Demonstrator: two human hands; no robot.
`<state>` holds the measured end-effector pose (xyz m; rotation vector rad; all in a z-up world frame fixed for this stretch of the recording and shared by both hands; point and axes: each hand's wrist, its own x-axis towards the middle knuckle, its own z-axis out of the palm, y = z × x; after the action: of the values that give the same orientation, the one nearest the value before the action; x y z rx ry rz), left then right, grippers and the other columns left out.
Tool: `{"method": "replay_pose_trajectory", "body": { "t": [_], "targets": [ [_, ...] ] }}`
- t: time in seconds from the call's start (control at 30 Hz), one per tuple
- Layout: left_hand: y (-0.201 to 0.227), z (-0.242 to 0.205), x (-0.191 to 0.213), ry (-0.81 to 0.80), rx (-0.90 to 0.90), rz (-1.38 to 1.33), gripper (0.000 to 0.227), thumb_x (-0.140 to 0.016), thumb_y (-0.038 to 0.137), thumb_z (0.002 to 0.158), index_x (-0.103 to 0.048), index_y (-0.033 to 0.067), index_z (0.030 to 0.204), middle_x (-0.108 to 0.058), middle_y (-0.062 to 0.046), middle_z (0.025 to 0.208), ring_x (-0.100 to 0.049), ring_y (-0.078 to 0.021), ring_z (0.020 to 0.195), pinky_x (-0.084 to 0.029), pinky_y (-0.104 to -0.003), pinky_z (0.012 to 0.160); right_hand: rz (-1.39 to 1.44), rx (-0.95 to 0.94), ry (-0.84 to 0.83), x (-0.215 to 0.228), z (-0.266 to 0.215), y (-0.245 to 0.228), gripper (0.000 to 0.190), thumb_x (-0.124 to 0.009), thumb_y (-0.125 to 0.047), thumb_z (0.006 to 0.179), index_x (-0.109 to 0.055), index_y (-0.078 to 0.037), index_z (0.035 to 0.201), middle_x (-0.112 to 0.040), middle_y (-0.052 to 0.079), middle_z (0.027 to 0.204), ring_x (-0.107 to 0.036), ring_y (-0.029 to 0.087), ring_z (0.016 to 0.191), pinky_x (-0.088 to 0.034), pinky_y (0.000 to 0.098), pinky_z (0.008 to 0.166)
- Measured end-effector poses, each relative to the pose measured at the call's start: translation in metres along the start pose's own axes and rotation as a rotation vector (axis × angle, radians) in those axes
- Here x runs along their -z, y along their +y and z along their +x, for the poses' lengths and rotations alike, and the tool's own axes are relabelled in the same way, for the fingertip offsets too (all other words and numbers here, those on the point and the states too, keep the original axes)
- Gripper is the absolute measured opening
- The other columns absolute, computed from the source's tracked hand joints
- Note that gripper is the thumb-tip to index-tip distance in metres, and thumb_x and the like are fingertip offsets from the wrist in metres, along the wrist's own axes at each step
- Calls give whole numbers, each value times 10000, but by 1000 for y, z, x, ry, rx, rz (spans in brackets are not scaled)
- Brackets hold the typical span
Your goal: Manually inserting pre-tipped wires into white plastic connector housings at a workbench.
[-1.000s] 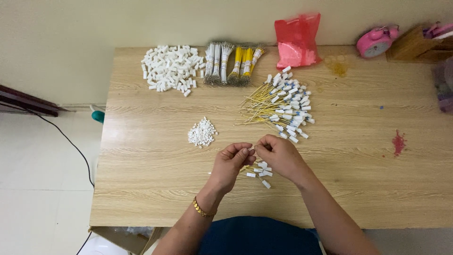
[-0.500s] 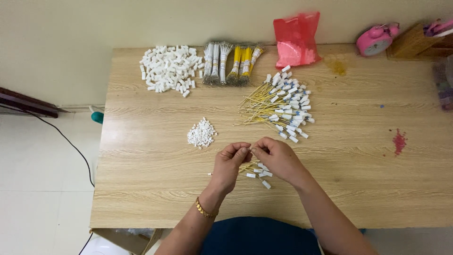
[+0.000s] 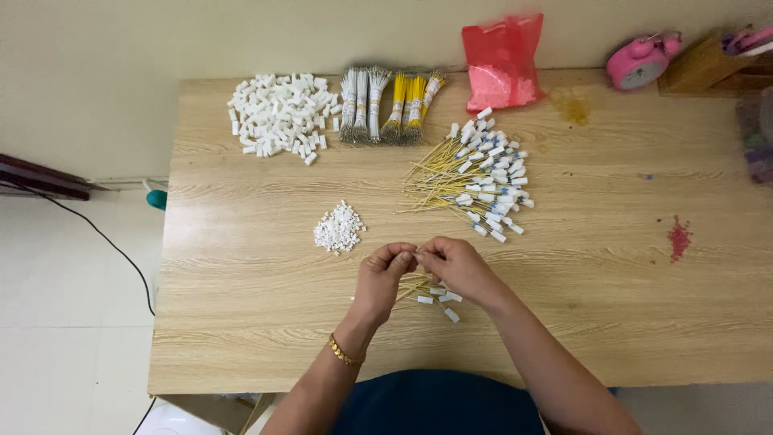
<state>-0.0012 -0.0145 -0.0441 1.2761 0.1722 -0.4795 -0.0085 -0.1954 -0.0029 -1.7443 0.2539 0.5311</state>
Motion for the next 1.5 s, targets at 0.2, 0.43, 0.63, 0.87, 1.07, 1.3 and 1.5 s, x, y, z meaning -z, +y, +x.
{"method": "replay_pose_trajectory", "body": {
  "t": [0.2, 0.43, 0.63, 0.87, 1.07, 1.3, 1.5],
  "targets": [
    [3, 3, 2, -32, 56, -69, 150, -618, 50, 1006, -731, -1, 1092, -734, -43, 941, -664, -114, 859, -574, -272, 806, -173, -90, 89, 2, -8, -31, 256, -683, -281, 953, -699, -27, 985, -699, 16, 755, -635, 98, 646, -542, 290, 603],
    [-2, 3, 2, -37, 42, -76, 150, -612, 44, 1006, -729, 1, 1089, -731, -41, 937, -664, -113, 849, -576, -267, 801, -233, -91, 62, 1, -10, -38, 248, -680, -285, 967, -728, -42, 986, -649, 75, 704, -570, 139, 627, -488, 330, 586],
    [1, 1, -1, -18, 41, -39, 141, -617, 39, 1010, -732, -11, 1073, -723, -42, 915, -649, -109, 832, -568, -266, 786, -301, -7, 72, 0, -5, -31, 256, -670, -301, 943, -725, -51, 968, -704, 44, 717, -617, 137, 644, -512, 335, 607],
    [-2, -3, 11, 24, -94, 363, 136, -655, 81, 976, -751, 16, 1048, -745, -74, 943, -667, -159, 860, -557, -302, 787, -443, -46, 55, 14, 18, -9, 261, -672, -294, 976, -724, -38, 966, -713, 62, 840, -649, 162, 742, -548, 330, 681],
    [-18, -14, 39, 110, -330, 954, 139, -681, 133, 921, -781, 66, 991, -757, -125, 999, -703, -314, 915, -558, -412, 833, -807, 262, 596, 63, 63, 23, 149, -718, -239, 923, -774, -144, 1022, -652, 64, 951, -640, 262, 877, -529, 433, 763],
    [-11, -20, 41, 186, -337, 982, 137, -713, 119, 882, -784, 75, 991, -730, -114, 982, -670, -286, 935, -547, -408, 826, -1162, 332, 607, 68, 73, 30, 189, -747, -202, 836, -761, -178, 1023, -616, 30, 1018, -612, 274, 1028, -532, 420, 818],
    [40, -16, 12, 201, -572, 1032, 221, -721, 109, 888, -731, 80, 1106, -715, -116, 1037, -646, -313, 997, -490, -443, 887, -1119, 346, 562, 78, 68, 33, 135, -679, -256, 945, -731, -160, 1024, -684, 36, 1047, -642, 275, 986, -516, 455, 825]
  ]
}}
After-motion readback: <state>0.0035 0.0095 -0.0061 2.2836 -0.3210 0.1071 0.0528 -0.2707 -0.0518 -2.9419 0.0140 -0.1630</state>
